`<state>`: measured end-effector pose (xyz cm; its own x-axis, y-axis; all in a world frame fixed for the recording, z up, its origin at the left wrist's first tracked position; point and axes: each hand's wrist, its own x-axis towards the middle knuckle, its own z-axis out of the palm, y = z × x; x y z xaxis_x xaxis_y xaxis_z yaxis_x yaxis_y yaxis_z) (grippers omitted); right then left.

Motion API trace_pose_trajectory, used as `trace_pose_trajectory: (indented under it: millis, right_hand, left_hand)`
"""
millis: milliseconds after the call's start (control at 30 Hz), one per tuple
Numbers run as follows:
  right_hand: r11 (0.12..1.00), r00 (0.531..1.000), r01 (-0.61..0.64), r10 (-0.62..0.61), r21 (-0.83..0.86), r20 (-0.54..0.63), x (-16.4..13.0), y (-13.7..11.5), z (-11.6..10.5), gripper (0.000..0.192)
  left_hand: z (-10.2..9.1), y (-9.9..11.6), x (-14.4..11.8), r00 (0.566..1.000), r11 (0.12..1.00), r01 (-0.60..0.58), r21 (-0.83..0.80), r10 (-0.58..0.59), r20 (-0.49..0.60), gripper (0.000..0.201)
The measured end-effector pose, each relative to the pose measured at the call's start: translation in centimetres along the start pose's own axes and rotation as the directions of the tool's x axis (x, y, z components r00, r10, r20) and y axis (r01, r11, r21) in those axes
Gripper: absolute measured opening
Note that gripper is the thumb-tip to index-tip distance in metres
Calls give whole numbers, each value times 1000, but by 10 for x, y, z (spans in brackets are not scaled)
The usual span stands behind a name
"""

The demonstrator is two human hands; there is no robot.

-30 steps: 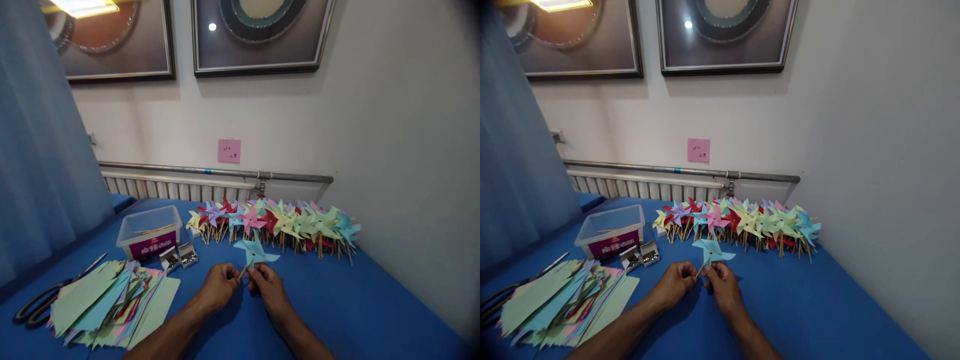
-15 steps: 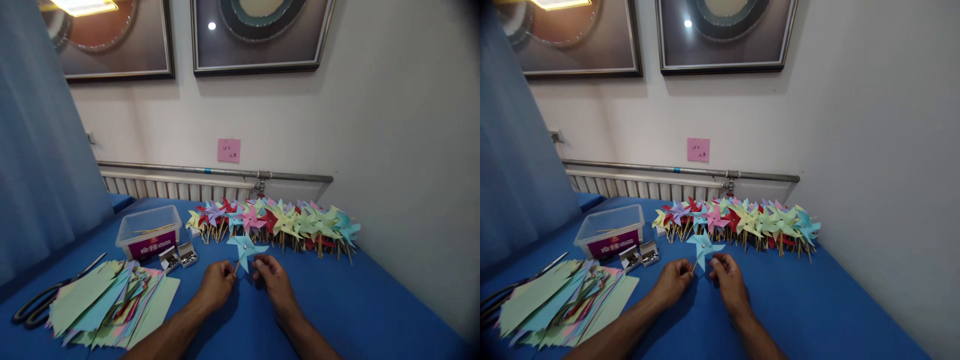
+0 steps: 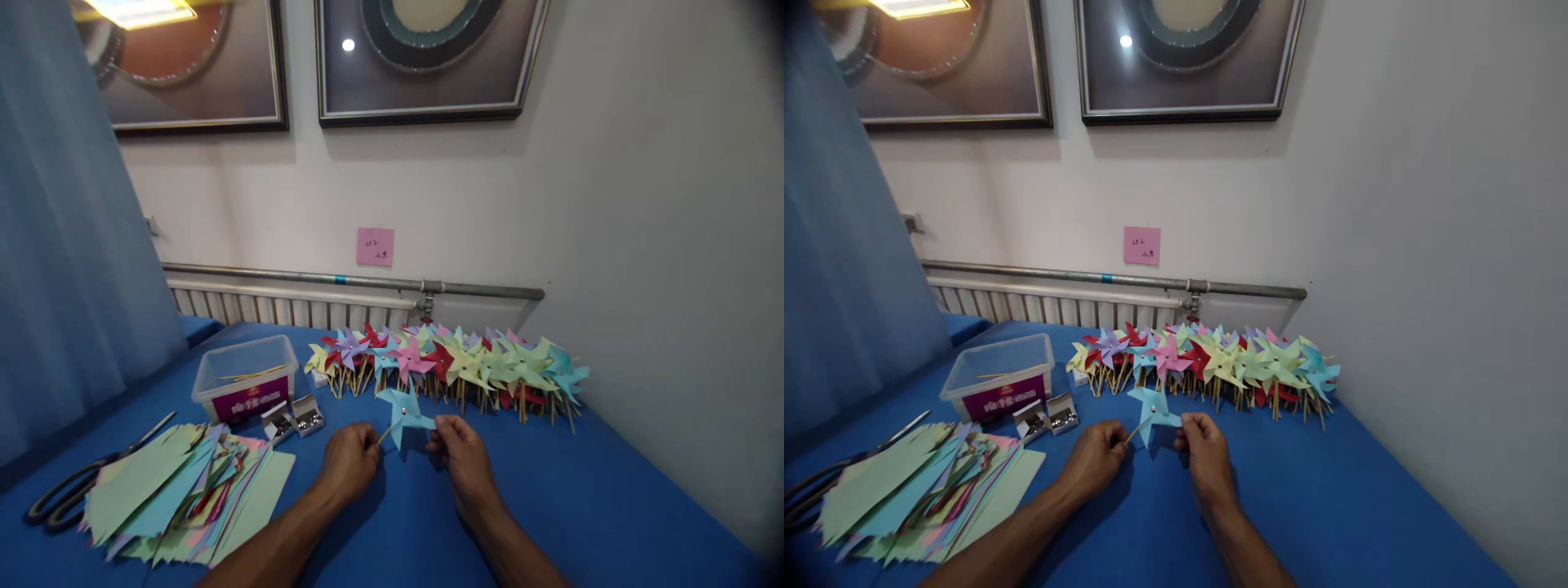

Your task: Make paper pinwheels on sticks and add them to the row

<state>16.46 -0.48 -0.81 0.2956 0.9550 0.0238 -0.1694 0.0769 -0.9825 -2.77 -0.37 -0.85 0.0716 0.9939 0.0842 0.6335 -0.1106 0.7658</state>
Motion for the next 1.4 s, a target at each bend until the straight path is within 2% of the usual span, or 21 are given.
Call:
trace_pose_trajectory:
  millis: [167,300,500,667,733,833,967,1133,1400]
  right_hand:
    - [998,997,-58,57,21,55,-3,0,2,39]
    - [996,989,-84,84,-3,122,-3,5,4,40]
    - [996,976,-65,78,-66,205,-8,13,11,42]
    - [992,960,-18,51,-123,277,-17,10,14,44]
    - [992,970,20,11,-126,242,-13,8,12,47]
    - [992,991,66,-53,-112,120,-3,6,5,52]
    - [998,998,58,-58,-2,-21,7,0,-2,51]
    - [997,998,45,-42,66,-43,6,-3,-4,42]
    - [997,997,72,-72,8,-13,9,1,-6,35]
  left_hand:
    - [1,0,1,999,999,8,-41,-10,-38,12]
    - [3,0,1,1000,996,1,-92,-4,-26,12]
    - [10,1,3,996,935,85,-343,-67,65,5]
    - [12,1,3,991,906,104,-410,-58,122,5]
    - [11,1,3,994,923,88,-374,-54,100,5]
    - [8,0,2,999,968,30,-250,-20,43,7]
    - [5,-1,1,1000,990,5,-141,-2,19,10]
    - [4,2,0,1000,994,18,-111,-15,27,12]
    - [3,1,1,1000,992,5,-124,-3,15,12]
